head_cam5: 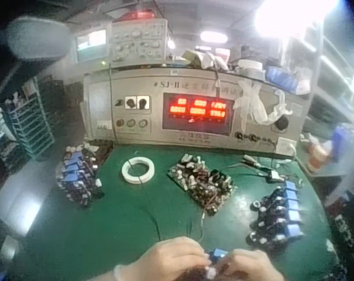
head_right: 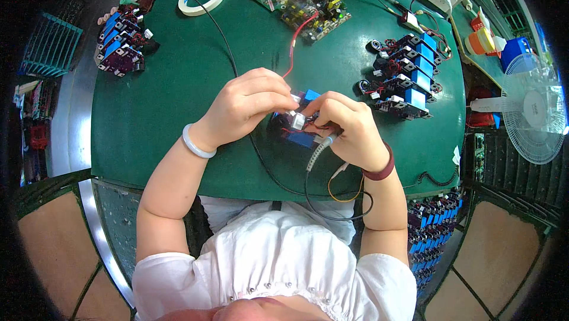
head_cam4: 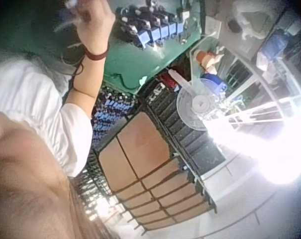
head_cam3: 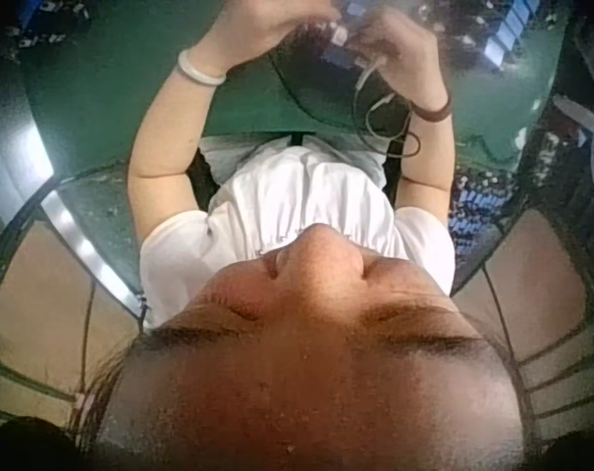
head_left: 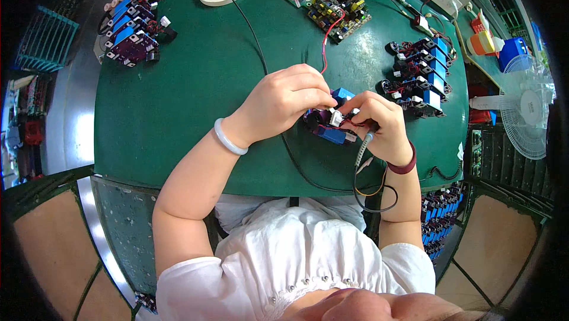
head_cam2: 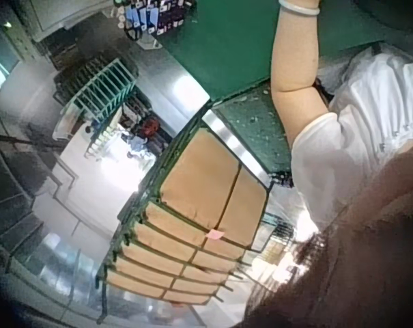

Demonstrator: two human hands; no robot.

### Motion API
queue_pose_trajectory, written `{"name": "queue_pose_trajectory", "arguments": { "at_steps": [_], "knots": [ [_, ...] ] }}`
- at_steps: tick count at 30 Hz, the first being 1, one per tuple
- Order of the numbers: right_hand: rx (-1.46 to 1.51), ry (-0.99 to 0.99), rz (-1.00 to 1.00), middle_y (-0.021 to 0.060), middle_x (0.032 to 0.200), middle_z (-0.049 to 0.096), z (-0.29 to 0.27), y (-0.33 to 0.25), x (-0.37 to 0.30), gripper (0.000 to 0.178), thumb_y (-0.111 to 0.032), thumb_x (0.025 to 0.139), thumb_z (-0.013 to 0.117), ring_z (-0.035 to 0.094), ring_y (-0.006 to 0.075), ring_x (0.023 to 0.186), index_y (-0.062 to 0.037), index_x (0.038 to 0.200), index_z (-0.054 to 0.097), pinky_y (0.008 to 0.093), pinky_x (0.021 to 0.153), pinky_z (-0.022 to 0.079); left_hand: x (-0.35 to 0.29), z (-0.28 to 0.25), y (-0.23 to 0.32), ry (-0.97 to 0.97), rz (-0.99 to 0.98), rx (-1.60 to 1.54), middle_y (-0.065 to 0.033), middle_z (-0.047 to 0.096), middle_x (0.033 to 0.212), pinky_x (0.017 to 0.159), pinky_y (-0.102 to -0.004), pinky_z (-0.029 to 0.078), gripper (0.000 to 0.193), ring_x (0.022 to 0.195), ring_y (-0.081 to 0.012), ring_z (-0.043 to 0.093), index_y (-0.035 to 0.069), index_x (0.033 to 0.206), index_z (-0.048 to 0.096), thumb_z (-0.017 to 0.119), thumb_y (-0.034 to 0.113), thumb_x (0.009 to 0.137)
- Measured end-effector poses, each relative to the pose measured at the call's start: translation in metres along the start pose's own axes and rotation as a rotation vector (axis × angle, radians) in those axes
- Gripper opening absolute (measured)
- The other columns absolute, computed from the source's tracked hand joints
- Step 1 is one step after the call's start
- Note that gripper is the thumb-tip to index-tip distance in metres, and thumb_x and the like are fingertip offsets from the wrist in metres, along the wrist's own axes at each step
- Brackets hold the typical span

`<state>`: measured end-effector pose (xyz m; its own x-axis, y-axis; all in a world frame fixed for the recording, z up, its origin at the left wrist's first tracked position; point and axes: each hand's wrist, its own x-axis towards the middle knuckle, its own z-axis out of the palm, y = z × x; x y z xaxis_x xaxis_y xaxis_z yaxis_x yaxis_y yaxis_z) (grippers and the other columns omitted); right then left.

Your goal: Manually testing circuit boards and assembling electronic units in a factory setting.

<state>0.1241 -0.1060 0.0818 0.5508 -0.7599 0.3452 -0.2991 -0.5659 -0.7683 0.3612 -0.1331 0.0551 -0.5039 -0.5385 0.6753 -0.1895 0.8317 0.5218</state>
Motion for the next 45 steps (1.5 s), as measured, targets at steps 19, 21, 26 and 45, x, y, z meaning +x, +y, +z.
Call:
{"name": "queue_pose_trajectory", "arguments": {
  "at_steps": [19,21,26,45],
  "knots": [
    [-0.054,0.004,-0.025,0.0123,0.09,0.066,0.001,-0.002,0.001,0.031,0.021,0.062,0.068,0.069,0.025,0.079,0.0002,0.078,0.052,0.0314,0.065,0.056,0.0,0.0,0.001,0.015,0.031,0.039,-0.0076,0.068,0.093,0.078,-0.0381,0.056,0.026,0.089,-0.0272,0.066,0.005,0.096,0.072,0.07,-0.002,0.071],
    [-0.051,0.008,-0.024,0.0121,0.089,0.066,0.002,-0.003,0.002,0.031,0.021,0.063,0.068,0.069,0.0248,0.079,0.0002,0.078,0.052,0.0311,0.064,0.056,0.0,-0.001,0.002,0.02,0.041,0.052,-0.0075,0.068,0.092,0.077,-0.0379,0.056,0.025,0.088,-0.0269,0.066,0.005,0.095,0.072,0.069,-0.002,0.071],
    [-0.062,0.008,-0.003,0.0118,0.087,0.065,0.004,-0.006,0.002,0.031,0.022,0.063,0.067,0.07,0.024,0.077,0.0004,0.08,0.052,0.0299,0.063,0.056,0.001,-0.002,0.005,0.023,0.063,0.109,-0.0064,0.067,0.089,0.073,-0.0369,0.056,0.024,0.086,-0.0256,0.065,0.005,0.094,0.072,0.068,0.0,0.07],
    [0.034,0.139,0.112,0.0125,0.091,0.065,0.005,-0.017,0.005,0.034,0.007,0.067,0.08,0.068,0.0255,0.08,0.0001,0.094,0.061,0.0308,0.067,0.055,0.011,-0.006,0.004,-0.011,0.032,0.116,-0.007,0.065,0.085,0.073,-0.0355,0.053,0.022,0.085,-0.0266,0.063,0.005,0.092,0.072,0.072,-0.001,0.071]
  ]
}}
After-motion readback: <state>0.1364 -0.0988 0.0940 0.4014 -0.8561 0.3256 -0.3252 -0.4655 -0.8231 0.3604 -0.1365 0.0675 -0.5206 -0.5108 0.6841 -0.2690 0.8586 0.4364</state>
